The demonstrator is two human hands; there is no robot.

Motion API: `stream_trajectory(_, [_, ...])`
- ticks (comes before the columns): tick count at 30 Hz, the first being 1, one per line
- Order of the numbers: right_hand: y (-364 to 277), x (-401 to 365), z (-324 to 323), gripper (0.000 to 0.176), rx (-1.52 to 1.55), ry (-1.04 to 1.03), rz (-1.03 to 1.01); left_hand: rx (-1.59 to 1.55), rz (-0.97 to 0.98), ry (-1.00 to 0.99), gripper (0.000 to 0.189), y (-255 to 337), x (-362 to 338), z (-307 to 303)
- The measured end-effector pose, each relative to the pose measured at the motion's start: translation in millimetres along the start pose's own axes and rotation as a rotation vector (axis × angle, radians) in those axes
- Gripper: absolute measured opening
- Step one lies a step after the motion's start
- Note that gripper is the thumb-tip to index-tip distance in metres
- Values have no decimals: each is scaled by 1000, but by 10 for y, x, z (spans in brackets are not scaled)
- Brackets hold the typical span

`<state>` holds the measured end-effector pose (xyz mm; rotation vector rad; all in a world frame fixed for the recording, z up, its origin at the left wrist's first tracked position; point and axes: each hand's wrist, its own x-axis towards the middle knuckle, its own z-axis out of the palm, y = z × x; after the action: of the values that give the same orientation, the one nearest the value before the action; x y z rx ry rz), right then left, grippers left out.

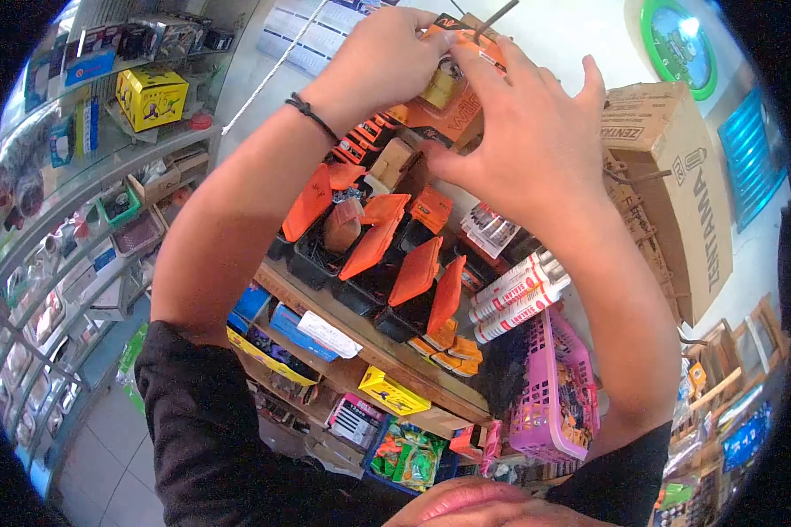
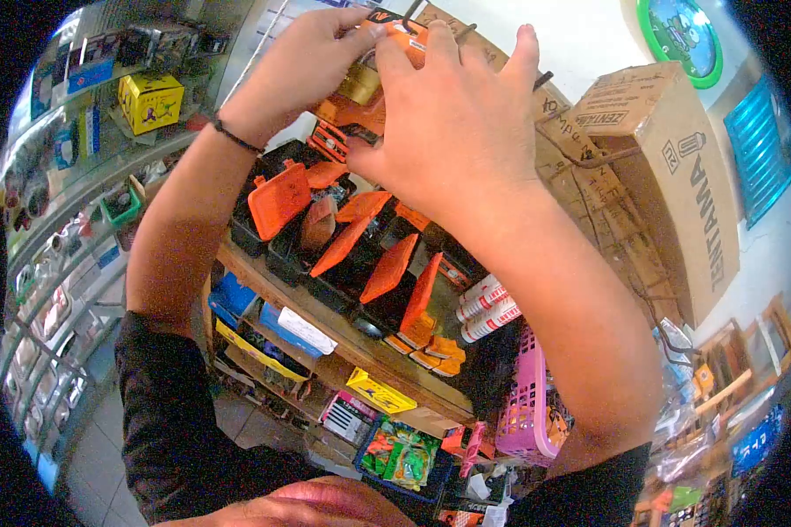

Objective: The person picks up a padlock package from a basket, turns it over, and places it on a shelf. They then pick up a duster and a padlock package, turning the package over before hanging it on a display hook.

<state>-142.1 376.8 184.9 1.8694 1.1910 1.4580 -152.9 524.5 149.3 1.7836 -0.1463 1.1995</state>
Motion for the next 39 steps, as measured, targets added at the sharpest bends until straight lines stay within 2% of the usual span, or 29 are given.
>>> stream_trajectory(2, [-33, 11, 84, 73, -22, 16, -1, 20, 59, 219, 28, -233, 72, 176])
stream_trajectory(3, [-46, 19, 124, 73, -46, 33, 4, -37, 54, 245, 30, -286, 89, 212])
stream_trajectory(7, [-72, 68, 237, 72, -34, 20, 37, -162, 71, 246, 26, -296, 134, 270])
stream_trajectory(9, [-71, 107, 248, 72, -68, -154, 85, -122, -9, 260, 29, -419, 225, 369])
stream_trajectory(12, [-17, 112, 523, 72, -128, -94, 88, -50, -13, 280, 31, -591, 415, 556])
stream_trajectory(13, [0, 115, 621, 72, -130, -94, 86, -89, -78, 241, 31, -627, 453, 610])
stream_trajectory(17, [19, 142, 856, 74, -122, -166, 144, 31, -48, 352, 32, -713, 570, 774])
stream_trajectory(19, [24, 147, 913, 74, -92, -203, 167, 7, -56, 328, 33, -756, 613, 760])
stream_trajectory(21, [28, 136, 947, 74, -63, -137, 175, -15, -68, 299, 34, -699, 544, 733])
stream_trajectory(23, [24, 104, 918, 74, -55, -153, 184, 0, -53, 417, 32, -638, 431, 753])
stream_trajectory(27, [-60, -58, 898, 74, -61, -87, 183, 19, -1, 432, 29, -826, 428, 824])
stream_trajectory(28, [-99, -121, 887, 74, -57, -88, 191, -38, -43, 446, 27, -866, 404, 855])
stream_trajectory(30, [-205, -281, 859, 74, 99, -98, 143, -89, -81, 442, 25, -920, 319, 907])
stream_trajectory(32, [-385, -540, 799, 60, 180, -98, 15, -29, -37, 571, 20, -965, 170, 962])
stream_trajectory(33, [-526, -723, 770, 28, 256, -56, -29, -30, -30, 547, 20, -971, 87, 994])
stream_trajectory(34, [-634, -892, 563, 27, 303, -162, -133, 79, 101, 690, 19, -968, -8, 1029])
stream_trajectory(35, [-785, -1122, 503, 32, 343, -121, -222, 181, 234, 824, 17, -971, -108, 1071])
stream_trajectory(36, [-857, -1316, 291, 27, 419, -365, -397, 257, 290, 810, 13, -972, -207, 1094])
stream_trajectory(37, [-974, -1622, 202, 23, 500, -338, -500, 294, 349, 755, 13, -933, -321, 1108])
stream_trajectory(39, [-1107, -2147, -2, 17, 657, -343, -671, 394, 631, 658, 15, -863, -535, 1139])
